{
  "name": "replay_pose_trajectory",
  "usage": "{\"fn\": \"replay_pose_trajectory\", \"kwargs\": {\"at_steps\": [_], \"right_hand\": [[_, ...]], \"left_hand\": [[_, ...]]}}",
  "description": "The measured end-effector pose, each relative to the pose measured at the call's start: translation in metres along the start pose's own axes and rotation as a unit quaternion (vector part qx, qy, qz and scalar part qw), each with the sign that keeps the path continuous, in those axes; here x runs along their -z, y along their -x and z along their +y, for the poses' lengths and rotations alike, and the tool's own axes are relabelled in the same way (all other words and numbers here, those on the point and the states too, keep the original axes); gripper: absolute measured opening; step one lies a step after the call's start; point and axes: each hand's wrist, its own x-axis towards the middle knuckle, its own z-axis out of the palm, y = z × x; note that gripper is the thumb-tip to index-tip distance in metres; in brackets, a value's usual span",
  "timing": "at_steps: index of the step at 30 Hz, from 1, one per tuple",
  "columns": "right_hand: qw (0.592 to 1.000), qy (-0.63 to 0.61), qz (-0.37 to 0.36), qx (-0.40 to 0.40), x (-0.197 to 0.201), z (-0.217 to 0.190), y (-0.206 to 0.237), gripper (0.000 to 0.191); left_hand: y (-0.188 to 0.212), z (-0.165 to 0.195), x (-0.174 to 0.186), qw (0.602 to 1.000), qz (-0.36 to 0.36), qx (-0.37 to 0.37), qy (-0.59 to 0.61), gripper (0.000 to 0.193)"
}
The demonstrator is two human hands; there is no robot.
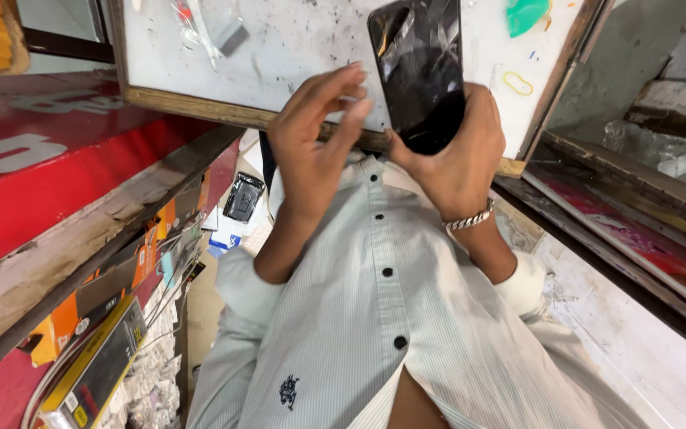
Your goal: The person handles a small metallic component and then works on a smartphone with a cracked screen. They use a green plastic scraper to press and smooth the screen surface, then use a small metal tool to pry at the edges of the display. The person repeatedly scrapes and pries the screen area while the phone remains on the workbench.
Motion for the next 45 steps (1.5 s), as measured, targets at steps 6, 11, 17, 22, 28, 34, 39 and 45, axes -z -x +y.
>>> {"fn": "replay_pose_trajectory", "kwargs": {"at_steps": [6,11,17,22,28,34,39,45], "right_hand": [[0.999,-0.010,0.048,-0.011,0.007,-0.019,0.007,0.072],[0.997,0.006,0.073,0.007,0.005,-0.022,0.010,0.073],[0.997,0.009,0.070,0.015,0.001,-0.024,0.012,0.072],[0.998,0.002,0.067,0.017,0.000,-0.024,0.014,0.071],[0.999,-0.012,0.049,0.004,0.003,-0.022,0.016,0.070],[0.999,-0.021,0.035,0.018,0.004,-0.019,0.014,0.072],[0.998,-0.030,0.034,0.042,0.001,-0.020,0.016,0.070],[0.998,-0.027,0.025,0.049,0.002,-0.024,0.017,0.074]], "left_hand": [[-0.022,0.026,-0.026,0.980,0.058,-0.140,-0.131,0.035],[-0.015,0.033,-0.034,0.990,0.086,-0.080,-0.073,0.026],[-0.013,0.030,-0.031,0.992,0.072,0.042,0.099,0.012],[-0.011,0.027,-0.021,0.985,0.056,0.052,0.152,0.009],[-0.010,0.026,0.008,0.973,0.050,0.067,0.217,0.010],[0.012,0.045,0.056,0.985,0.122,0.122,-0.013,0.014],[0.019,0.054,0.069,0.922,0.116,0.019,-0.369,0.022],[0.011,0.058,0.041,0.979,0.089,0.035,-0.178,0.032]]}}
